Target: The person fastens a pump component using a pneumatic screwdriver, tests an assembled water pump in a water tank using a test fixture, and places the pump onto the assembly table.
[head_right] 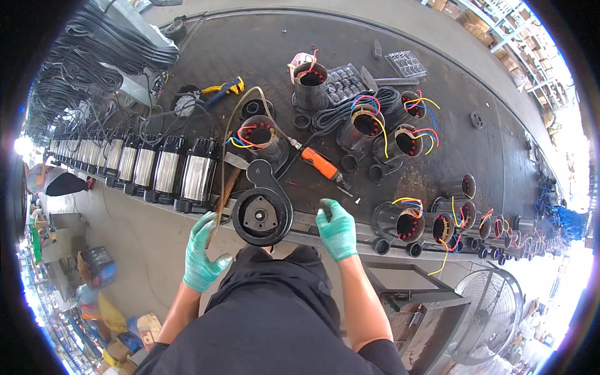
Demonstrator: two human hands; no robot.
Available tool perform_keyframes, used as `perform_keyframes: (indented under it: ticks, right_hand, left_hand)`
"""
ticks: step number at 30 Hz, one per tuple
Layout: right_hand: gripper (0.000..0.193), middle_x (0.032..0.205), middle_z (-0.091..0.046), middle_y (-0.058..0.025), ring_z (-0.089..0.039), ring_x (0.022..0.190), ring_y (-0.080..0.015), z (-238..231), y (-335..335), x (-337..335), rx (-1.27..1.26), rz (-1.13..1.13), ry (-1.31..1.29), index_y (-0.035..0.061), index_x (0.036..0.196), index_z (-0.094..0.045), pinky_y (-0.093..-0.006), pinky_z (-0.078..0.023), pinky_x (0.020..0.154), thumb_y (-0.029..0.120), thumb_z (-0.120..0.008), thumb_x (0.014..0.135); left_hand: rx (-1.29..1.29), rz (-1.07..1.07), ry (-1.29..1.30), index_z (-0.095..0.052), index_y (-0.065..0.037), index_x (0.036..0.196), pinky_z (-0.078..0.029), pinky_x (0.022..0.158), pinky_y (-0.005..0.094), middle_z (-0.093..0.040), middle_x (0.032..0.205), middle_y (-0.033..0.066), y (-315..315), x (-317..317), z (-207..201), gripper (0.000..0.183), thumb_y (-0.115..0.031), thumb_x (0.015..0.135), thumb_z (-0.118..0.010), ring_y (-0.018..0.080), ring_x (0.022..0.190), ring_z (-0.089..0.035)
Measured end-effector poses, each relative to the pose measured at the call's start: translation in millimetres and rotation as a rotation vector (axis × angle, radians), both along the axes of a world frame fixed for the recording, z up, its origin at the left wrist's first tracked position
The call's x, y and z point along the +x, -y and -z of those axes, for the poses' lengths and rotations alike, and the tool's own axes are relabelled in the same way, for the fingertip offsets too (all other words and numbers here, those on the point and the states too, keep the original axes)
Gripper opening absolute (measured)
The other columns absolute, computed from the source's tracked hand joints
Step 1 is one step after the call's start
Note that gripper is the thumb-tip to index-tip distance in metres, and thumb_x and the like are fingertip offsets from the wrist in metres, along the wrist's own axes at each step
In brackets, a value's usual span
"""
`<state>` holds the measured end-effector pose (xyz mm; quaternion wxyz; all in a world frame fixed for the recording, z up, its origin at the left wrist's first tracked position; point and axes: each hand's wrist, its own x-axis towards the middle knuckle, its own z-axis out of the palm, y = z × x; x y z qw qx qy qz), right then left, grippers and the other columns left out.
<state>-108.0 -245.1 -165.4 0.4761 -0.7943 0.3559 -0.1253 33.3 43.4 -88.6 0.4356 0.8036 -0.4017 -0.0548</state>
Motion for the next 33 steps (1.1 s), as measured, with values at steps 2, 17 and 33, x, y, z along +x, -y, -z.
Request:
perform_keyframes:
  ticks: [2, 17, 33]
  right_hand:
    - [0.024, 0.098, -0.075, -0.0153, -0.071, 0.085, -0.0180, 5.9, 11.3, 6.5, 0.015, 0.001, -0.007, 0.0005, 0.114, -0.069, -0.0309, -0.055, 0.081, 0.007, -0.065, 0.091]
    - [0.017, 0.109, -0.070, -0.0223, -0.070, 0.101, -0.0352, 69.0, 118.2, 178.3, -0.686, -0.507, -0.548, 0.0052, 0.100, -0.075, -0.0440, -0.059, 0.086, 0.010, -0.064, 0.088]
    - [0.022, 0.104, -0.066, -0.0224, -0.067, 0.099, -0.0401, 71.8, 123.5, 172.1, -0.732, -0.393, -0.537, 0.0042, 0.103, -0.064, -0.0492, -0.055, 0.084, 0.017, -0.065, 0.085]
  left_hand:
    - [0.008, -0.041, -0.034, -0.053, -0.006, 0.136, -0.043, 0.107, 0.0453, -0.054, 0.139, 0.0165, -7.1, -8.5, 0.9, 0.068, -0.034, 0.081, -0.082, 0.0373, 0.131, -0.050]
    - [0.280, -0.201, -0.249, -0.060, -0.004, 0.128, -0.047, 0.102, 0.0398, -0.063, 0.127, 0.0158, -35.1, -39.8, -2.5, 0.048, -0.024, 0.087, -0.074, 0.0336, 0.118, -0.062]
    - [0.178, -0.115, -0.267, -0.063, -0.005, 0.125, -0.050, 0.097, 0.0403, -0.064, 0.123, 0.0151, -30.6, 0.4, 11.1, 0.042, -0.022, 0.088, -0.074, 0.0339, 0.112, -0.063]
